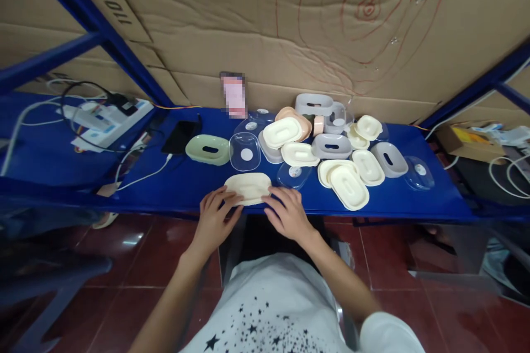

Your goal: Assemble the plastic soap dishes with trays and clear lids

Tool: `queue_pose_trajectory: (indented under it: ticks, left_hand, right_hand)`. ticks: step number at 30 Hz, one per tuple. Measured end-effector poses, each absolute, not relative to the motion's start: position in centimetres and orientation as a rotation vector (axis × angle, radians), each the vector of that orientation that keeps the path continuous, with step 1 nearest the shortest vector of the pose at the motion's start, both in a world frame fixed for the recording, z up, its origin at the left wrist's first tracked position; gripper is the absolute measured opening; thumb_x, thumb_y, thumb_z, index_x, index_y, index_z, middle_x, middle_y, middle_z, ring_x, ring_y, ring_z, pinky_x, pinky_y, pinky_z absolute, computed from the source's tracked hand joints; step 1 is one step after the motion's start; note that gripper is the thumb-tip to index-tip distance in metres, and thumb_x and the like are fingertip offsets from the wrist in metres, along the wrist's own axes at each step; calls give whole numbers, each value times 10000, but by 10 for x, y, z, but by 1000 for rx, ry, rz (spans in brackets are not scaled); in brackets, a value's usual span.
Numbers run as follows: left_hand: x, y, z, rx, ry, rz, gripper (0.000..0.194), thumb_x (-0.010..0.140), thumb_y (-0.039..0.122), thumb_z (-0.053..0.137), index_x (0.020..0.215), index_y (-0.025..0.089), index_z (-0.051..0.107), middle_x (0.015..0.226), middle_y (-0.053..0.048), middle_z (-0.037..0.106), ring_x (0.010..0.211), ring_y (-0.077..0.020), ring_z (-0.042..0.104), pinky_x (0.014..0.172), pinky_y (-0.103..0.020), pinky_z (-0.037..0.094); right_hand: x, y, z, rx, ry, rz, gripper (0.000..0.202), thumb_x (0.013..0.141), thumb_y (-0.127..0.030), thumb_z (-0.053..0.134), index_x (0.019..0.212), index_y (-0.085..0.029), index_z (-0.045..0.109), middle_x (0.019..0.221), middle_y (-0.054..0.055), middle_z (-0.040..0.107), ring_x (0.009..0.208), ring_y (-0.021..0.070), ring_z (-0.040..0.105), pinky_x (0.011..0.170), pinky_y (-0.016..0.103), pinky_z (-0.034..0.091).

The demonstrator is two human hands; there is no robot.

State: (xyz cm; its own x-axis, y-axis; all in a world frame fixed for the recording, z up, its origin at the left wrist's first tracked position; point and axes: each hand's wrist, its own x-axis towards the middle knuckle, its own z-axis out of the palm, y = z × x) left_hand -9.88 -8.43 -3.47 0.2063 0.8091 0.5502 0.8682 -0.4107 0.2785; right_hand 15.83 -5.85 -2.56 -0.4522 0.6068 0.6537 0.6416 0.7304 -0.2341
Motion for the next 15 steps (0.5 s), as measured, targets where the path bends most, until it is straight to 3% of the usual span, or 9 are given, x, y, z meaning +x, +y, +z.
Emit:
queue_pose_trajectory:
  ticks: [7, 12, 15]
  left_hand:
    - [-93, -81, -66, -2224, -1631, -1150, 219, 1039, 225, 599, 1192, 241, 754, 1229, -104, 765, 1352, -307, 654, 1127, -469, 424]
    - [-89, -80, -83, -2165, -1676, -1165, 257, 1050, 244, 557, 1209, 236, 759, 1270, -119, 752, 1411, -311, 618, 1139, -472, 402]
    - [-86, -81, -88, -2129, -1678, -1174, 281, 1064, 239, 509, 1203, 213, 751, 1272, -140, 742, 1426, -312, 603, 1157, -481, 385]
  right_hand:
    - [137, -57, -40, -995, -2146, -143, 239, 1086, -246, 567, 1246, -218, 742, 1303, 103, 773, 1235, 241, 687, 1086, 405, 471]
    - [127, -80, -69, -1148, -2200, -153, 439, 1101, -331, 559, 1527, -234, 592, 1580, 111, 622, 1496, 268, 527, 1244, 462, 339]
    - [121, -92, -94, -1220, -2206, -172, 565, 1102, -372, 547, 1643, -228, 471, 1659, 151, 530, 1529, 300, 490, 1257, 496, 319]
